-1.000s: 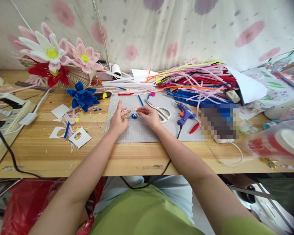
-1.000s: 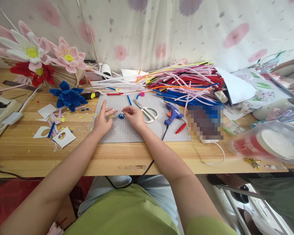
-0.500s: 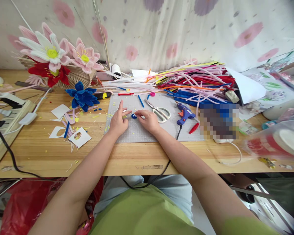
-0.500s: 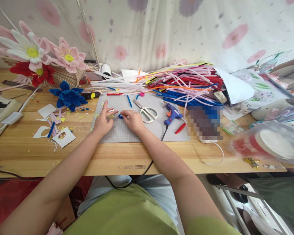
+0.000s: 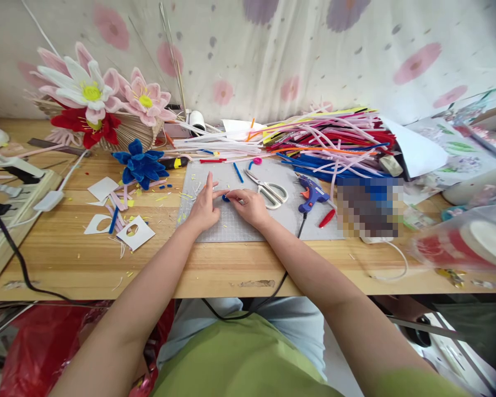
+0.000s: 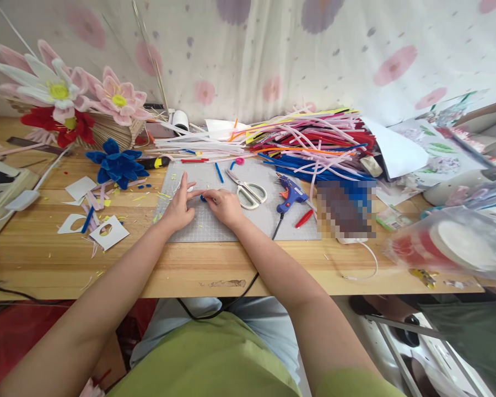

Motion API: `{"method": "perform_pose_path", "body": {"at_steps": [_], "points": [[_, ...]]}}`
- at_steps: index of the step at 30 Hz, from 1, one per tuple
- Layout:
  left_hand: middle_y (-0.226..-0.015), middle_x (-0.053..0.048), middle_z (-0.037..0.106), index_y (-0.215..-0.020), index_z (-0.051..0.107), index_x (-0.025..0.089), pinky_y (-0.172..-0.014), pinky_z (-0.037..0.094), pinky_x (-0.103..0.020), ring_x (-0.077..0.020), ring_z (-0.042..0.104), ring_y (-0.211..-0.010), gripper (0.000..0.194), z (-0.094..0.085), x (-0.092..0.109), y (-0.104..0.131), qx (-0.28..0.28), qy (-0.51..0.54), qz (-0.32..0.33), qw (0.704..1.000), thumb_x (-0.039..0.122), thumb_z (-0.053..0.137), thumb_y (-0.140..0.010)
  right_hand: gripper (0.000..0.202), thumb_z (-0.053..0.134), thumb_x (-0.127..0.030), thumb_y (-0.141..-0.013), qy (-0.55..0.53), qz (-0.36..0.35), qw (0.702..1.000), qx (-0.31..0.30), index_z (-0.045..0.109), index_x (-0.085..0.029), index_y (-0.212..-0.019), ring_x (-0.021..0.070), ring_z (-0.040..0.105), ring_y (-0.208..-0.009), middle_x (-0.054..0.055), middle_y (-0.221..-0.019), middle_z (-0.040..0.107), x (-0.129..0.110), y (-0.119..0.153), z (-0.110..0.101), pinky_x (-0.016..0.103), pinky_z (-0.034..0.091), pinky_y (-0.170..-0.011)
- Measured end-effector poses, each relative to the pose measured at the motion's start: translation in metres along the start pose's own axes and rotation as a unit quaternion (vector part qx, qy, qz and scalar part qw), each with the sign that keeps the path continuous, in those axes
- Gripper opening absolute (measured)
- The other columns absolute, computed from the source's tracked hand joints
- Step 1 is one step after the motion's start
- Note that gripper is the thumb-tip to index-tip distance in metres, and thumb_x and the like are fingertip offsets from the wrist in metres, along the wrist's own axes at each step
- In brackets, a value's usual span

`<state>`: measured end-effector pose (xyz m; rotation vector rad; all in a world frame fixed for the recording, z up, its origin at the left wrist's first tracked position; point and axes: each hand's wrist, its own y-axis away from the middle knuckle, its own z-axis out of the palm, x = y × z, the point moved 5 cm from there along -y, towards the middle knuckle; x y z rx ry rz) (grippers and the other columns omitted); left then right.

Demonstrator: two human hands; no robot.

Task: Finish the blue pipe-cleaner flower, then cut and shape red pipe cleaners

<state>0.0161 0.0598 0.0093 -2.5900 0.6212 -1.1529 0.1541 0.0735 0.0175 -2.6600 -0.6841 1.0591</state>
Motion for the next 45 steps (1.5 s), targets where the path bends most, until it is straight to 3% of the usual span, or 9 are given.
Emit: {"method": "perform_pose_path", "body": {"at_steps": [15,19,22,24,26,29,31,39,45], "points": [[-0.114,-0.009,0.066,-0.148,-0.004,0.013,-0.108,0.033,-0.045,-0.0212,0.041,-0.132,0.1,0.002,-0.005,-0.001,-0.019,-0.02,-0.012,1.0,-0.001,0.045,-0.062,0.02,0.057,-0.023,-0.083,0.033,-0.02,0.999,-0.012,0.071,-0.025,-0.097,0.019,0.062,-0.093,0.003,-0.096,0.071,-0.003,0.003,-0.001,0.031,0.046,-0.079],[-0.111,-0.008,0.068,-0.148,-0.003,0.013,-0.109,0.032,-0.045,-0.0206,0.04,-0.132,0.1,0.002,-0.004,0.0,-0.024,-0.019,-0.017,0.999,-0.003,0.045,-0.061,0.019,0.059,-0.026,-0.082,0.002,-0.054,0.998,0.024,0.07,-0.023,-0.097,0.0196,0.059,-0.093,0.003,-0.094,0.071,-0.007,0.001,-0.015,0.032,0.044,-0.087],[-0.11,-0.006,0.069,-0.148,-0.003,0.015,-0.108,0.033,-0.046,-0.0195,0.04,-0.133,0.1,0.002,-0.003,0.0,-0.022,-0.01,-0.011,1.0,-0.003,0.044,-0.061,0.018,0.057,-0.026,-0.083,-0.008,-0.031,0.998,0.052,0.069,-0.021,-0.094,0.0202,0.058,-0.091,0.004,-0.09,0.071,0.001,-0.005,-0.033,0.034,0.043,-0.087],[-0.111,-0.006,0.069,-0.148,-0.004,0.015,-0.107,0.033,-0.046,-0.0194,0.04,-0.132,0.1,0.003,-0.003,0.0,-0.021,-0.006,-0.004,1.0,-0.003,0.043,-0.062,0.016,0.057,-0.024,-0.082,0.001,0.002,1.0,0.025,0.069,-0.022,-0.091,0.0201,0.058,-0.087,0.004,-0.085,0.069,0.012,-0.008,-0.042,0.034,0.043,-0.082],[-0.112,-0.006,0.068,-0.148,-0.004,0.015,-0.107,0.034,-0.046,-0.0194,0.041,-0.132,0.1,0.003,-0.003,0.0,-0.02,-0.004,-0.002,1.0,-0.003,0.043,-0.061,0.012,0.059,-0.021,-0.079,0.022,0.01,0.999,-0.045,0.069,-0.021,-0.084,0.0195,0.057,-0.084,0.003,-0.082,0.068,0.022,-0.01,-0.047,0.033,0.042,-0.079],[-0.112,-0.006,0.069,-0.148,-0.005,0.015,-0.106,0.034,-0.046,-0.019,0.041,-0.132,0.101,0.002,-0.003,0.0,-0.014,-0.002,-0.006,1.0,-0.004,0.043,-0.06,0.008,0.061,-0.017,-0.076,0.055,-0.016,0.987,-0.151,0.068,-0.02,-0.077,0.0193,0.056,-0.086,0.003,-0.082,0.066,0.034,-0.004,-0.05,0.033,0.041,-0.082],[-0.114,-0.006,0.068,-0.148,-0.005,0.016,-0.106,0.034,-0.047,-0.0189,0.041,-0.132,0.102,0.001,-0.002,0.0,-0.011,-0.001,-0.007,1.0,-0.004,0.042,-0.06,0.006,0.062,-0.018,-0.075,0.064,-0.034,0.98,-0.184,0.068,-0.02,-0.077,0.0201,0.055,-0.09,0.004,-0.085,0.065,0.04,0.002,-0.051,0.034,0.04,-0.085],[-0.115,-0.005,0.068,-0.148,-0.002,0.017,-0.105,0.036,-0.045,-0.0185,0.04,-0.132,0.101,-0.003,0.003,0.001,0.001,0.001,-0.005,1.0,-0.005,0.042,-0.06,0.012,0.065,-0.024,-0.077,0.099,-0.056,0.975,-0.188,0.066,-0.019,-0.089,0.0232,0.051,-0.099,0.007,-0.095,0.062,0.046,0.009,-0.049,0.037,0.037,-0.091],[-0.112,-0.005,0.069,-0.148,0.007,0.019,-0.102,0.04,-0.041,-0.018,0.042,-0.13,0.097,-0.007,0.004,0.002,0.036,-0.003,-0.017,0.999,-0.006,0.041,-0.06,0.004,0.062,-0.022,-0.078,0.12,-0.07,0.971,-0.193,0.065,-0.02,-0.08,0.0222,0.05,-0.095,0.007,-0.091,0.061,0.044,0.009,-0.046,0.036,0.037,-0.088]]}}
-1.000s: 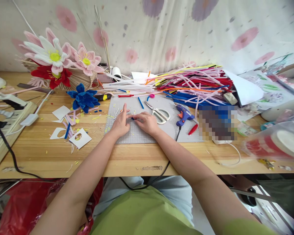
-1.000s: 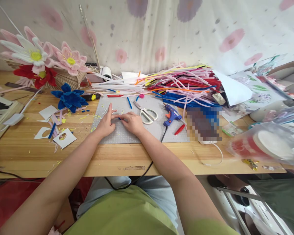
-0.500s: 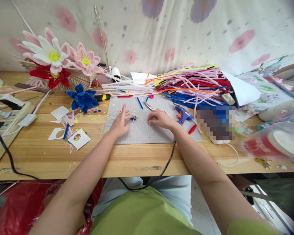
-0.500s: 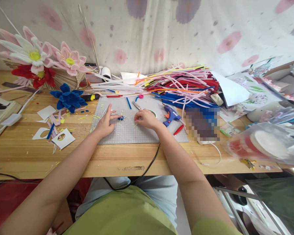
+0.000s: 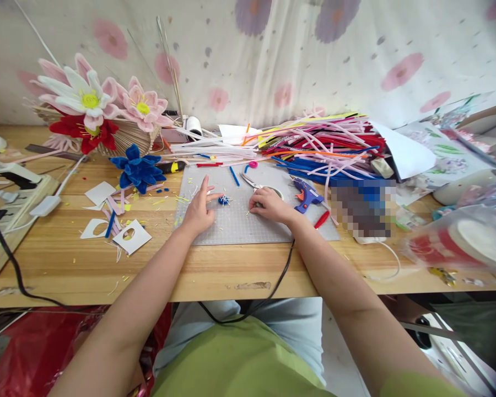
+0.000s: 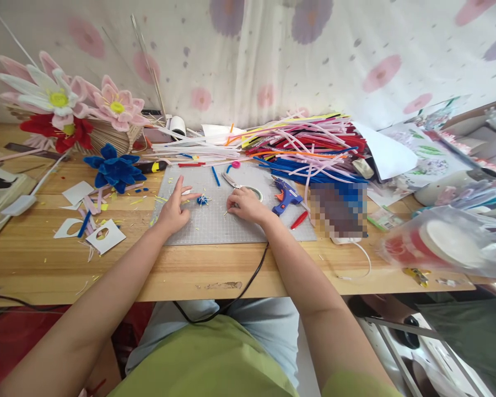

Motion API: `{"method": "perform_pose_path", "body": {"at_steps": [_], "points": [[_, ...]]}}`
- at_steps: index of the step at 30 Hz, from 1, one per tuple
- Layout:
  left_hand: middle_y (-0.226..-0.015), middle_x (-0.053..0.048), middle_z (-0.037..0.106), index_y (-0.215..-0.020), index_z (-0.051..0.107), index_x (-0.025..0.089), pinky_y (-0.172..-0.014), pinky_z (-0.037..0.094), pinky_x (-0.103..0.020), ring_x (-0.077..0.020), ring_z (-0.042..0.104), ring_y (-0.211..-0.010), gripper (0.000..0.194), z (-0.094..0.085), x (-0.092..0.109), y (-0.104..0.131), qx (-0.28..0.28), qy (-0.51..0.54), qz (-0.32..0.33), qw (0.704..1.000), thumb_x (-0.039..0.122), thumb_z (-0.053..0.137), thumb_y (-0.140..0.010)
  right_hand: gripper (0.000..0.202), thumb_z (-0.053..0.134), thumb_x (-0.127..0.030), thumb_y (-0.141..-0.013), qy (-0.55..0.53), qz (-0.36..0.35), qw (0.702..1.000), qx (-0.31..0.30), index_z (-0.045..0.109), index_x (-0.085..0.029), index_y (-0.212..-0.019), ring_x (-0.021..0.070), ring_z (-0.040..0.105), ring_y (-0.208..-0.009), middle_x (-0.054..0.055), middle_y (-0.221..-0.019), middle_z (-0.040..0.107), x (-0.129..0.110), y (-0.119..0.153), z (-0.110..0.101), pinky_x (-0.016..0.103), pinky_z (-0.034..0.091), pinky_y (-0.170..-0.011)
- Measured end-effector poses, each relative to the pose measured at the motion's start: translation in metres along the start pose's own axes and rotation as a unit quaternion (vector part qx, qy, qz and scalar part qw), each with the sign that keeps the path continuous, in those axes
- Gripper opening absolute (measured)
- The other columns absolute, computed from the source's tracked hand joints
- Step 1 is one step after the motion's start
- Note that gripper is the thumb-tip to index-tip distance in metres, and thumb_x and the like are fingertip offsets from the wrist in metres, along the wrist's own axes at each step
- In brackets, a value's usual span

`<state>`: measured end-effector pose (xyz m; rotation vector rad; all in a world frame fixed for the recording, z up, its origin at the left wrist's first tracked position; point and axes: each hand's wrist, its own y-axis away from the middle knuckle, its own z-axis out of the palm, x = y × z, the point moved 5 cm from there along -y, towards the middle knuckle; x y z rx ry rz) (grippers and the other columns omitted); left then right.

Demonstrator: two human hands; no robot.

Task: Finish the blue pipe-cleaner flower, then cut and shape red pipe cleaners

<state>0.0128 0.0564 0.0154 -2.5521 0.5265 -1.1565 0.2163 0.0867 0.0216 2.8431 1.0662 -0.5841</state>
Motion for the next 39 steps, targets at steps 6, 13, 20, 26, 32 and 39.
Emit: {"method": "perform_pose_path", "body": {"at_steps": [6,13,20,26,32,39], "points": [[-0.113,-0.005,0.067,-0.146,0.015,0.02,-0.094,0.046,-0.034,-0.0166,0.05,-0.122,0.089,-0.006,0.003,0.0,0.063,0.003,-0.001,0.998,-0.004,0.043,-0.064,0.006,0.054,-0.021,-0.08,-0.127,0.035,0.99,0.058,0.06,-0.018,-0.08,0.0183,0.053,-0.087,0.005,-0.087,0.061,-0.003,-0.003,-0.006,0.032,0.039,-0.081],[-0.115,-0.007,0.066,-0.133,0.037,0.022,-0.085,0.05,-0.031,-0.0171,0.06,-0.108,0.057,-0.003,0.017,-0.001,0.081,-0.006,-0.011,0.997,0.018,0.057,-0.08,0.013,0.059,-0.03,-0.073,-0.396,0.084,0.912,0.066,0.054,-0.019,-0.076,0.0123,0.053,-0.066,-0.001,-0.072,0.06,-0.018,-0.025,0.011,0.026,0.04,-0.064],[-0.09,-0.003,0.071,-0.109,0.057,0.021,-0.078,0.051,-0.029,-0.0157,0.065,-0.089,0.031,0.005,0.017,-0.001,0.044,-0.01,-0.046,0.998,0.021,0.064,-0.078,0.023,0.067,-0.033,-0.068,-0.506,0.067,0.857,0.078,0.054,-0.018,-0.079,0.0108,0.055,-0.067,-0.002,-0.073,0.06,-0.032,-0.036,0.019,0.026,0.043,-0.067],[-0.083,0.0,0.071,-0.106,0.059,0.022,-0.085,0.048,-0.03,-0.0149,0.065,-0.088,0.028,0.0,0.013,-0.001,0.051,0.001,-0.064,0.997,0.019,0.062,-0.079,0.017,0.063,-0.029,-0.07,-0.476,0.094,0.869,0.101,0.054,-0.018,-0.079,0.0103,0.055,-0.066,-0.002,-0.073,0.06,-0.023,-0.029,0.018,0.025,0.042,-0.064],[-0.084,0.001,0.07,-0.112,0.056,0.022,-0.078,0.048,-0.027,-0.0145,0.065,-0.085,0.036,-0.012,-0.002,0.001,0.098,-0.033,-0.112,0.988,0.018,0.064,-0.076,0.007,0.06,-0.019,-0.075,-0.234,0.102,0.962,0.098,0.064,-0.017,-0.081,0.0138,0.055,-0.072,0.001,-0.075,0.063,-0.018,-0.017,0.009,0.03,0.043,-0.071],[-0.083,0.001,0.07,-0.113,0.055,0.023,-0.078,0.047,-0.029,-0.0157,0.064,-0.084,0.038,-0.008,-0.003,-0.001,0.069,-0.076,-0.114,0.988,0.018,0.064,-0.076,0.014,0.069,-0.024,-0.073,-0.114,0.006,0.992,0.058,0.072,-0.02,-0.086,0.0226,0.055,-0.106,0.007,-0.11,0.064,-0.024,-0.009,0.004,0.04,0.037,-0.097]]}}
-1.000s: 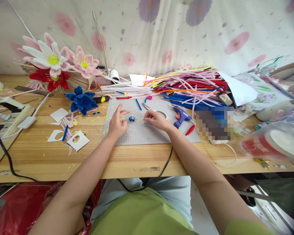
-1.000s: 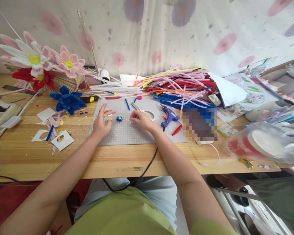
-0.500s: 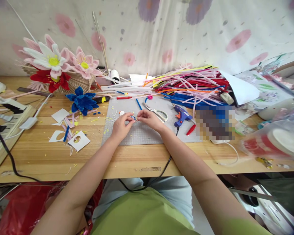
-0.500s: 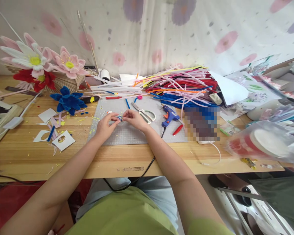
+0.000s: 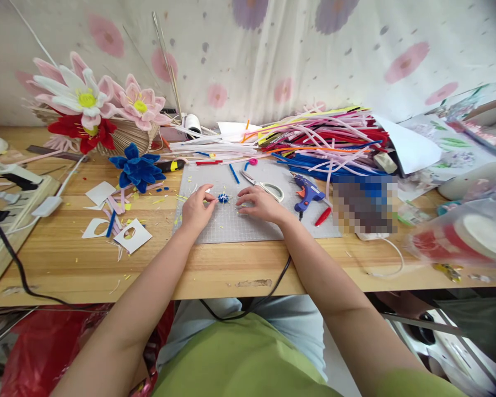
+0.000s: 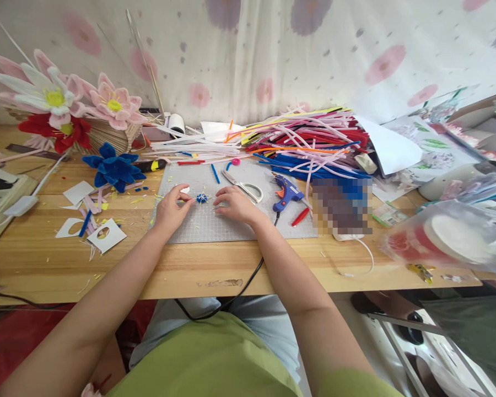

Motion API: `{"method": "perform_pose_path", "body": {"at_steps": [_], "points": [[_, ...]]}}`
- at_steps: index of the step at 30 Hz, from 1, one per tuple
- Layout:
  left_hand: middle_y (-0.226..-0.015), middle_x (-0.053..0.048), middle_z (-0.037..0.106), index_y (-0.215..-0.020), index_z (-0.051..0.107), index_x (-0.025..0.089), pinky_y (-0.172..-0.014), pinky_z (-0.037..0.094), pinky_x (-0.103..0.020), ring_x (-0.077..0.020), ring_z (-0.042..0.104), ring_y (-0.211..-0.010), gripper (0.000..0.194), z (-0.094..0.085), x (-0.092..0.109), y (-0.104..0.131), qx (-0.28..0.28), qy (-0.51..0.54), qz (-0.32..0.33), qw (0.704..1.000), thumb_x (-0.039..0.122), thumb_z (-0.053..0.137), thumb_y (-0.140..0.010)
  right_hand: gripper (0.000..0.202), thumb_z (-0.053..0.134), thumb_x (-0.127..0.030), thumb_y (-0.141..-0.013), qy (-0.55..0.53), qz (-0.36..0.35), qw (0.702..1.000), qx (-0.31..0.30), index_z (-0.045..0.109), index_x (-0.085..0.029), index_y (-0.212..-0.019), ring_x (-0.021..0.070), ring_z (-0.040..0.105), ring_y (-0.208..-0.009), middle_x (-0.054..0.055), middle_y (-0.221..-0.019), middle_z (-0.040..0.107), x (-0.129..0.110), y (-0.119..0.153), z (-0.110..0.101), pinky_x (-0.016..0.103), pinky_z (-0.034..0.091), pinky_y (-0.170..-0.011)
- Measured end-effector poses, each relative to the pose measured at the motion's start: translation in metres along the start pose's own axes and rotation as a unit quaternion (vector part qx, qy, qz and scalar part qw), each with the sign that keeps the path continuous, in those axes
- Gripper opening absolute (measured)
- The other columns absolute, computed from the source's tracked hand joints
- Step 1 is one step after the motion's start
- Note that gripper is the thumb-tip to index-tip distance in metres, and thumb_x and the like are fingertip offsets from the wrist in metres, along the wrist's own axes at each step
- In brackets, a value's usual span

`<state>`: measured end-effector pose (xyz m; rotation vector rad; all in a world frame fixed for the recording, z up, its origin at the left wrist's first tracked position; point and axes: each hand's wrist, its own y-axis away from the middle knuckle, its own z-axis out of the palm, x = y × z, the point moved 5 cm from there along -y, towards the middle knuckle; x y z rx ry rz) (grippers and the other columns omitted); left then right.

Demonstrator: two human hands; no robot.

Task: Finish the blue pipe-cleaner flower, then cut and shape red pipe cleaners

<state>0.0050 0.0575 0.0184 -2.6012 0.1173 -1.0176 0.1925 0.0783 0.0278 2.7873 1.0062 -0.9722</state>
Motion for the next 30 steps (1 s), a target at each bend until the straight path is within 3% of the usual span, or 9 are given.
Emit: {"method": "perform_pose_path", "body": {"at_steps": [4,7,9,14,18,24,28,30], "points": [[-0.082,0.001,0.07,-0.114,0.055,0.023,-0.08,0.047,-0.03,-0.017,0.065,-0.085,0.04,0.006,-0.003,-0.001,-0.017,-0.023,0.0,1.0,0.018,0.063,-0.076,0.018,0.054,-0.023,-0.084,-0.017,0.047,0.998,0.044,0.07,-0.018,-0.08,0.0188,0.059,-0.093,0.007,-0.095,0.069,0.003,-0.002,-0.01,0.035,0.041,-0.089],[-0.082,0.001,0.07,-0.114,0.055,0.023,-0.081,0.047,-0.031,-0.0176,0.065,-0.085,0.039,0.008,-0.004,-0.001,-0.025,-0.03,-0.003,0.999,0.018,0.063,-0.075,0.02,0.051,-0.025,-0.084,-0.025,0.1,0.993,0.056,0.067,-0.017,-0.076,0.0165,0.059,-0.078,0.005,-0.081,0.068,0.008,0.0,-0.013,0.029,0.042,-0.073],[-0.081,0.001,0.07,-0.113,0.055,0.023,-0.08,0.047,-0.031,-0.0176,0.065,-0.084,0.04,0.009,-0.005,-0.001,-0.022,-0.031,-0.002,0.999,0.017,0.064,-0.075,0.016,0.052,-0.025,-0.081,-0.047,0.1,0.993,0.037,0.065,-0.017,-0.076,0.0147,0.059,-0.072,0.004,-0.078,0.067,0.008,0.001,-0.011,0.027,0.042,-0.067],[-0.082,0.0,0.07,-0.115,0.052,0.021,-0.079,0.047,-0.029,-0.0158,0.064,-0.084,0.039,0.003,-0.002,0.0,0.047,-0.017,0.032,0.998,0.02,0.063,-0.077,0.022,0.052,-0.018,-0.077,-0.129,0.069,0.989,-0.012,0.061,-0.02,-0.097,0.0115,0.061,-0.072,0.0,-0.083,0.069,0.003,0.004,-0.003,0.024,0.042,-0.068],[-0.083,-0.001,0.07,-0.118,0.05,0.02,-0.081,0.047,-0.029,-0.0155,0.064,-0.085,0.04,0.002,-0.001,-0.001,0.068,-0.008,0.044,0.997,0.023,0.062,-0.079,0.013,0.053,-0.026,-0.08,-0.085,0.097,0.992,-0.003,0.063,-0.018,-0.085,0.0106,0.053,-0.057,-0.002,-0.062,0.062,0.003,0.003,-0.003,0.023,0.038,-0.058],[-0.081,0.0,0.07,-0.115,0.053,0.023,-0.08,0.046,-0.031,-0.0177,0.064,-0.083,0.04,0.01,-0.002,-0.004,0.009,-0.04,0.023,0.999,0.018,0.063,-0.076,0.023,0.05,-0.009,-0.072,-0.105,0.063,0.992,0.023,0.064,-0.018,-0.089,0.0117,0.059,-0.074,0.002,-0.086,0.067,0.003,0.0,-0.002,0.025,0.044,-0.069],[-0.082,0.0,0.07,-0.117,0.053,0.022,-0.08,0.046,-0.032,-0.0191,0.064,-0.085,0.041,0.012,-0.001,-0.005,-0.019,-0.052,0.024,0.998,0.018,0.062,-0.077,0.015,0.052,-0.022,-0.08,-0.081,0.102,0.99,0.062,0.065,-0.018,-0.086,0.0135,0.057,-0.069,0.002,-0.074,0.065,0.008,-0.003,-0.002,0.027,0.043,-0.068],[-0.082,-0.001,0.07,-0.118,0.052,0.021,-0.08,0.046,-0.032,-0.0196,0.064,-0.085,0.042,0.013,-0.001,-0.004,-0.027,-0.057,0.024,0.998,0.018,0.061,-0.077,0.016,0.051,-0.024,-0.082,-0.05,0.097,0.99,0.095,0.065,-0.018,-0.086,0.017,0.058,-0.076,0.004,-0.076,0.066,0.006,-0.005,-0.003,0.031,0.043,-0.073]]}}
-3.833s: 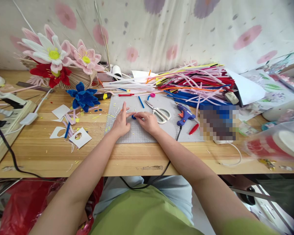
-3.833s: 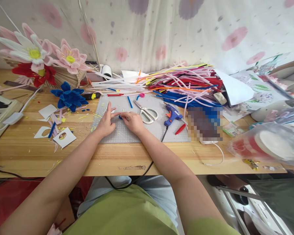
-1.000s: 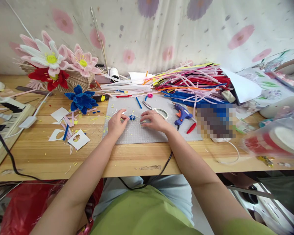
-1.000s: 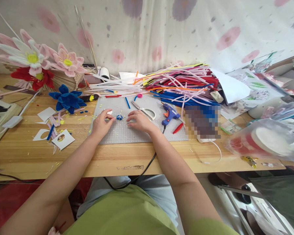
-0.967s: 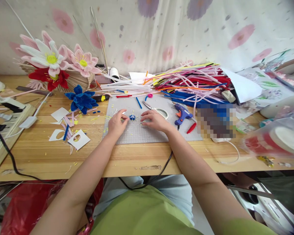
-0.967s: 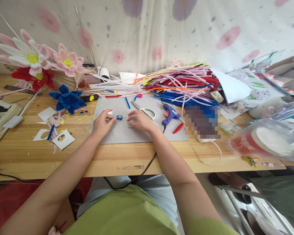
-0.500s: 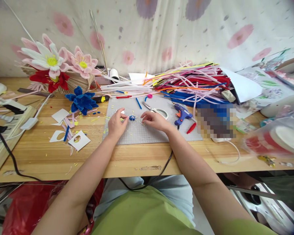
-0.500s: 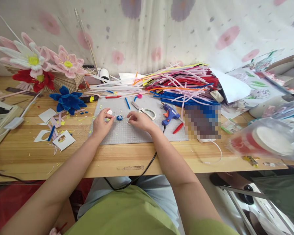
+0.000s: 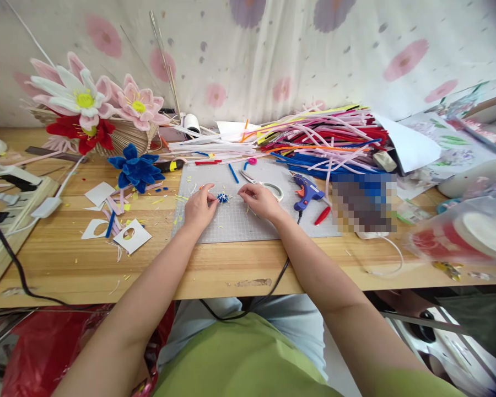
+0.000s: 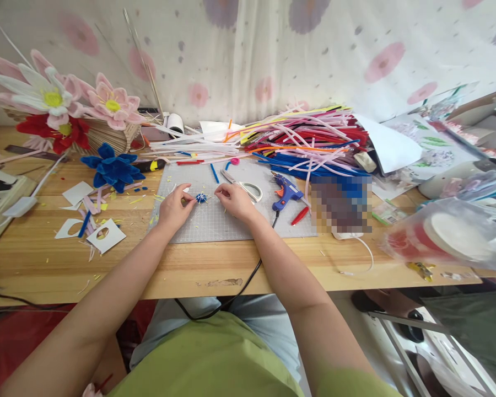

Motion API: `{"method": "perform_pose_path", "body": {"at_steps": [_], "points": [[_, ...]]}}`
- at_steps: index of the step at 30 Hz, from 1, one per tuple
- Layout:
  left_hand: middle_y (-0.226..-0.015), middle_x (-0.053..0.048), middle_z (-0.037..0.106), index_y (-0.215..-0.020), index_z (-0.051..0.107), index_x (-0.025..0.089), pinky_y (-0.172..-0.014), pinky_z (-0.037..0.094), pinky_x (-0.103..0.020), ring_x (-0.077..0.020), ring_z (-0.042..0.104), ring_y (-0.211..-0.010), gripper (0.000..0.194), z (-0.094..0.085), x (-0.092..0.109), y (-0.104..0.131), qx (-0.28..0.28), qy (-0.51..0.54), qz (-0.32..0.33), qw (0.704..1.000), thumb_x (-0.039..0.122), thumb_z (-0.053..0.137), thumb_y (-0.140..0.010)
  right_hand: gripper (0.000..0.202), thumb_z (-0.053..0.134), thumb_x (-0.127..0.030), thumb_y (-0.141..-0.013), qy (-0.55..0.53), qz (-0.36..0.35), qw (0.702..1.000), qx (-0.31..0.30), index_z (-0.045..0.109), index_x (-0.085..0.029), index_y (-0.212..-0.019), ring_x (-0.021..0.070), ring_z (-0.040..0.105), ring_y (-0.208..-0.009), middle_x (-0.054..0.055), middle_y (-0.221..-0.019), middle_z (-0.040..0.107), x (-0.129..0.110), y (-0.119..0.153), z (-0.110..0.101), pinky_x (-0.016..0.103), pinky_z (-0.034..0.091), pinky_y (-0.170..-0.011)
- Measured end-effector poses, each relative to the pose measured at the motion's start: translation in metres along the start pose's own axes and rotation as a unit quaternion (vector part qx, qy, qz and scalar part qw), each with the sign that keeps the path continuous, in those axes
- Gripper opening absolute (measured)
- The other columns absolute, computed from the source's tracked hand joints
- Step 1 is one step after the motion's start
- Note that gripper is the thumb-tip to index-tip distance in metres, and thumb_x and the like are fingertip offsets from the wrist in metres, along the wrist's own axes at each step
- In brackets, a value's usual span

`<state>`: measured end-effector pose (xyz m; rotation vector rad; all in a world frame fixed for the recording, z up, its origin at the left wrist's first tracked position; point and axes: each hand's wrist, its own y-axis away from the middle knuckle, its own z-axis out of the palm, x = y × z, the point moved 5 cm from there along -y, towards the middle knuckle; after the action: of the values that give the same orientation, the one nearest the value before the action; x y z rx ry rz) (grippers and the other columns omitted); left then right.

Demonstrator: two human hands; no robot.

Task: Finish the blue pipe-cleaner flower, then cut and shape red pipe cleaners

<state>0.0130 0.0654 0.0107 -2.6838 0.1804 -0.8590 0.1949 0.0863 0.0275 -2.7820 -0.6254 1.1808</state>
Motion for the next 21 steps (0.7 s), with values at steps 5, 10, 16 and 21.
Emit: {"method": "perform_pose_path", "body": {"at_steps": [5,10,16,21], "points": [[-0.082,-0.002,0.07,-0.119,0.051,0.02,-0.08,0.046,-0.034,-0.0213,0.064,-0.087,0.042,0.0,0.002,0.001,-0.009,-0.012,0.009,1.0,0.018,0.06,-0.078,0.036,0.049,-0.009,-0.074,0.013,-0.083,0.996,0.016,0.058,-0.018,-0.107,0.0218,0.053,-0.104,0.005,-0.102,0.068,-0.013,0.0,0.012,0.037,0.039,-0.094],[-0.084,-0.002,0.07,-0.12,0.051,0.02,-0.081,0.046,-0.034,-0.0221,0.064,-0.088,0.042,0.0,0.003,0.001,-0.019,-0.021,0.011,1.0,0.019,0.059,-0.078,0.051,0.045,-0.004,-0.07,0.034,-0.134,0.99,-0.014,0.051,-0.017,-0.12,0.0222,0.048,-0.11,0.005,-0.111,0.066,-0.027,0.002,0.027,0.039,0.037,-0.099],[-0.084,-0.003,0.07,-0.12,0.05,0.02,-0.081,0.046,-0.035,-0.023,0.064,-0.089,0.043,0.001,0.003,0.0,-0.019,-0.022,0.013,1.0,0.019,0.059,-0.078,0.055,0.044,-0.002,-0.071,0.058,-0.142,0.988,-0.033,0.049,-0.018,-0.124,0.023,0.046,-0.111,0.005,-0.111,0.067,-0.03,0.002,0.03,0.04,0.038,-0.099],[-0.087,-0.004,0.069,-0.118,0.05,0.02,-0.087,0.044,-0.038,-0.0248,0.062,-0.095,0.045,-0.001,0.006,0.002,-0.011,-0.022,0.023,0.999,0.018,0.06,-0.074,0.057,0.044,-0.002,-0.07,0.065,-0.137,0.988,-0.039,0.049,-0.018,-0.124,0.0232,0.045,-0.112,0.004,-0.111,0.067,-0.027,0.002,0.032,0.039,0.037,-0.1]]}}
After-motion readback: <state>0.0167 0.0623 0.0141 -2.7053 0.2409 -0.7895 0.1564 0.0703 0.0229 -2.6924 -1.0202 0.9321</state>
